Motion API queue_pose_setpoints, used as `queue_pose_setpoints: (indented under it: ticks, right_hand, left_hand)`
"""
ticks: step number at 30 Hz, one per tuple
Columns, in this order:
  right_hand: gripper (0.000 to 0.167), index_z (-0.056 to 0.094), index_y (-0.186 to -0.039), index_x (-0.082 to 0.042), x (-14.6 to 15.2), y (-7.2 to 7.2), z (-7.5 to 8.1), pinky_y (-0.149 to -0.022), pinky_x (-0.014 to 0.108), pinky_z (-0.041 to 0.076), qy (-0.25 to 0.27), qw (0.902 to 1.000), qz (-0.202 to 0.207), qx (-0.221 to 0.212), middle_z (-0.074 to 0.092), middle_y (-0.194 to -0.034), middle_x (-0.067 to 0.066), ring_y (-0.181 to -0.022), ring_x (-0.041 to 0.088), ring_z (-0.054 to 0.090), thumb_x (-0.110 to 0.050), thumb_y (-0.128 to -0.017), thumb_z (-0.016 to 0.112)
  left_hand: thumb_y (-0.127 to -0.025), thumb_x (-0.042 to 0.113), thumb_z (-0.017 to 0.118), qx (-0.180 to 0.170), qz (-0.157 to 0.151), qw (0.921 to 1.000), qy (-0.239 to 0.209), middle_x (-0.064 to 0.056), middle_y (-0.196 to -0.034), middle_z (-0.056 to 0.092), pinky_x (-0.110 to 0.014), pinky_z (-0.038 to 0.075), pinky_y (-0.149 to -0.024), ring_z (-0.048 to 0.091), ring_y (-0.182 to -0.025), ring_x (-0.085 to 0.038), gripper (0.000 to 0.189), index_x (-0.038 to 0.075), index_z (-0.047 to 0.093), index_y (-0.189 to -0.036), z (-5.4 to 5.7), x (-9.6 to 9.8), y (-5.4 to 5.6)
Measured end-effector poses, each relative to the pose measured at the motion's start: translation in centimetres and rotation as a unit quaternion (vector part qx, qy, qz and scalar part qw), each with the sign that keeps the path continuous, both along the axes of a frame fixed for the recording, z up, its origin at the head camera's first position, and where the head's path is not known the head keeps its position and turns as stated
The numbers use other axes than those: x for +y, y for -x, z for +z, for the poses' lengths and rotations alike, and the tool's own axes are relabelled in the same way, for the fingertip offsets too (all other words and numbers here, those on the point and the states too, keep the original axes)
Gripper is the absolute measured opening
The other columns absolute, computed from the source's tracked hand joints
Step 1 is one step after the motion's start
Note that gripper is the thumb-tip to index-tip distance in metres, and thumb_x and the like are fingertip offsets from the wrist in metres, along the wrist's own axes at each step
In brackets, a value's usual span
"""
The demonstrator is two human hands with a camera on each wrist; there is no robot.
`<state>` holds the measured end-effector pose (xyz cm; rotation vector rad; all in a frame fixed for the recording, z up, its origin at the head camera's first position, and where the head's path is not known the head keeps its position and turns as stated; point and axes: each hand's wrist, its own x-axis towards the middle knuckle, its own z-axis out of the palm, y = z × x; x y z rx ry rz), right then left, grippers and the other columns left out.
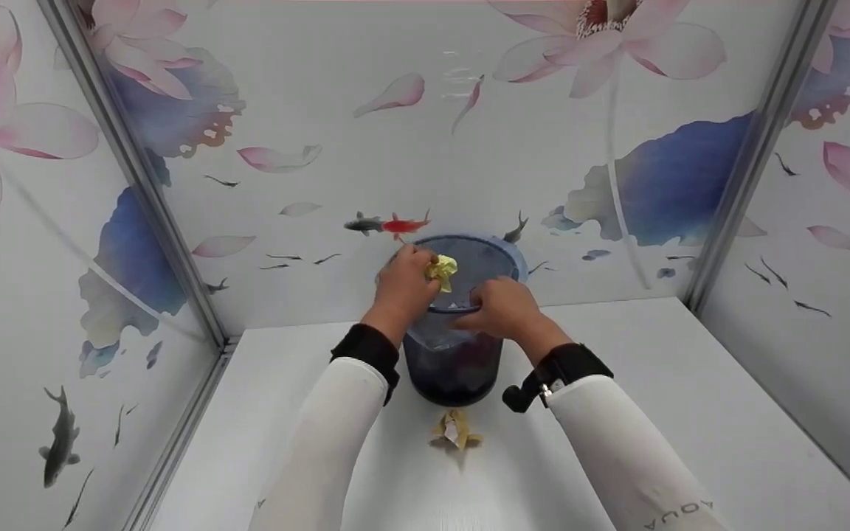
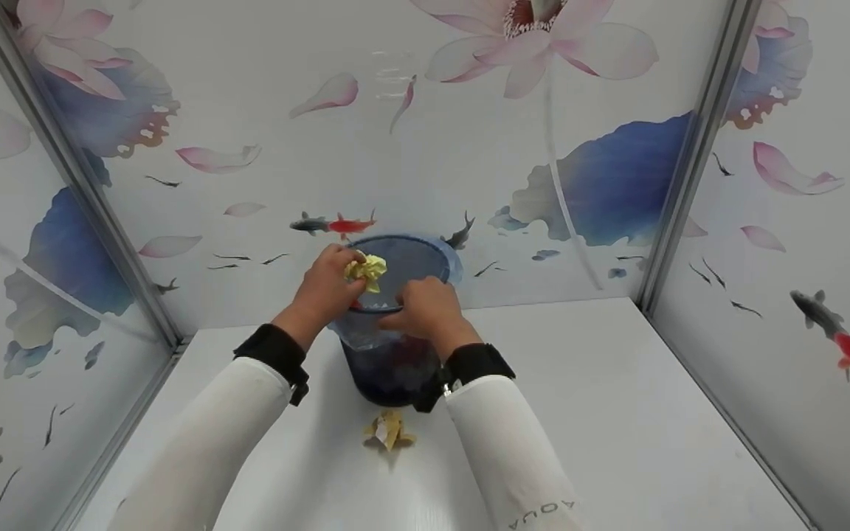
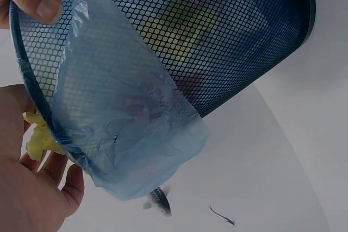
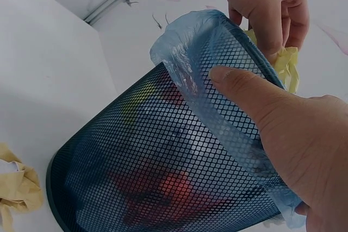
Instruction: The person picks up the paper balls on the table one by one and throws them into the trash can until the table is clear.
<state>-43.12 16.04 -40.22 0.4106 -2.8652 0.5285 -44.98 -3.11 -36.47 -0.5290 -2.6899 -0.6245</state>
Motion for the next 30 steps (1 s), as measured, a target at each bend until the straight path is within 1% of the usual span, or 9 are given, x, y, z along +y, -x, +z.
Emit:
queue_pose_setpoints:
  ticks: [4,7,9,13,18,21,24,27,30]
  right_hand:
    - [0.056,0.050,-0.055,-0.019,0.0,0.0,0.0,-0.048,0.029,0.032,-0.004,1.0000,0.005,0.001,0.037,-0.052,-0.008,-0.048,0.012,0.040,-0.059,-0.078,0.082]
    - [0.054,0.052,-0.055,-0.019,0.0,0.0,0.0,-0.049,0.030,0.033,-0.010,0.9999,0.008,0.008,0.038,-0.052,-0.008,-0.049,0.013,0.041,-0.058,-0.079,0.082]
    - [0.052,0.055,-0.056,-0.020,0.1,0.0,0.0,-0.051,0.030,0.034,-0.014,0.9998,0.009,0.014,0.041,-0.052,-0.008,-0.051,0.013,0.043,-0.057,-0.079,0.082]
    - [0.052,0.053,-0.056,-0.020,0.2,0.1,-0.2,-0.051,0.030,0.033,-0.017,0.9995,0.016,0.023,0.040,-0.052,-0.009,-0.051,0.014,0.042,-0.058,-0.079,0.081]
    - [0.058,0.047,-0.054,-0.020,0.2,0.1,-0.3,-0.050,0.030,0.030,-0.023,0.9990,0.020,0.032,0.036,-0.052,-0.008,-0.050,0.014,0.038,-0.061,-0.080,0.079]
    - [0.057,0.049,-0.055,-0.020,0.2,0.2,-0.3,-0.050,0.030,0.031,-0.026,0.9990,0.017,0.032,0.037,-0.052,-0.008,-0.051,0.014,0.039,-0.062,-0.080,0.079]
    - [0.056,0.050,-0.056,-0.020,0.1,0.2,-0.3,-0.050,0.030,0.031,-0.026,0.9992,0.011,0.027,0.037,-0.052,-0.008,-0.051,0.014,0.039,-0.062,-0.080,0.079]
    - [0.057,0.050,-0.055,-0.020,0.1,0.2,-0.4,-0.050,0.031,0.030,-0.022,0.9994,0.008,0.026,0.035,-0.052,-0.008,-0.051,0.014,0.037,-0.062,-0.079,0.080]
    - [0.058,0.048,-0.054,-0.021,0.1,0.1,-0.3,-0.050,0.030,0.029,-0.018,0.9993,0.008,0.033,0.033,-0.052,-0.009,-0.050,0.013,0.035,-0.062,-0.077,0.081]
  left_hand:
    - [-0.100,0.032,0.067,-0.016,0.002,0.9996,0.023,-0.007,-0.140,0.058,-0.059,0.048,-0.104,0.062,-0.127,-0.026,0.044,0.021,0.062,-0.142,-0.1,0.0,-0.2]
    - [-0.099,0.038,0.067,-0.023,-0.004,0.9991,0.035,-0.008,-0.150,0.054,-0.060,0.045,-0.109,0.057,-0.137,-0.027,0.055,0.023,0.054,-0.150,0.0,-0.2,-0.4]
    - [-0.098,0.041,0.068,-0.023,-0.011,0.9991,0.035,-0.009,-0.152,0.053,-0.059,0.045,-0.111,0.055,-0.139,-0.027,0.060,0.023,0.051,-0.153,0.1,-0.4,-0.6]
    - [-0.097,0.038,0.069,-0.018,-0.038,0.9987,0.028,-0.010,-0.150,0.054,-0.052,0.047,-0.111,0.057,-0.136,-0.029,0.059,0.021,0.054,-0.151,0.0,-1.3,-1.0]
    - [-0.096,0.033,0.071,0.003,-0.073,0.9972,0.012,-0.008,-0.138,0.061,-0.045,0.052,-0.106,0.062,-0.128,-0.027,0.051,0.017,0.061,-0.143,-0.3,-2.8,-1.7]
    - [-0.097,0.033,0.071,0.022,-0.088,0.9959,0.001,-0.007,-0.131,0.064,-0.044,0.056,-0.098,0.065,-0.116,-0.025,0.044,0.016,0.065,-0.137,-0.9,-3.7,-2.5]
    - [-0.097,0.034,0.071,0.041,-0.106,0.9935,-0.007,-0.007,-0.125,0.066,-0.041,0.058,-0.091,0.067,-0.109,-0.024,0.037,0.016,0.069,-0.129,-1.8,-4.4,-3.4]
    - [-0.097,0.032,0.072,0.055,-0.128,0.9901,-0.016,-0.005,-0.118,0.068,-0.040,0.058,-0.088,0.068,-0.105,-0.022,0.032,0.015,0.071,-0.123,-3.1,-4.9,-4.4]
    - [-0.096,0.031,0.071,0.056,-0.144,0.9877,-0.021,-0.005,-0.113,0.069,-0.039,0.058,-0.086,0.068,-0.101,-0.021,0.028,0.013,0.073,-0.118,-4.5,-5.1,-5.2]
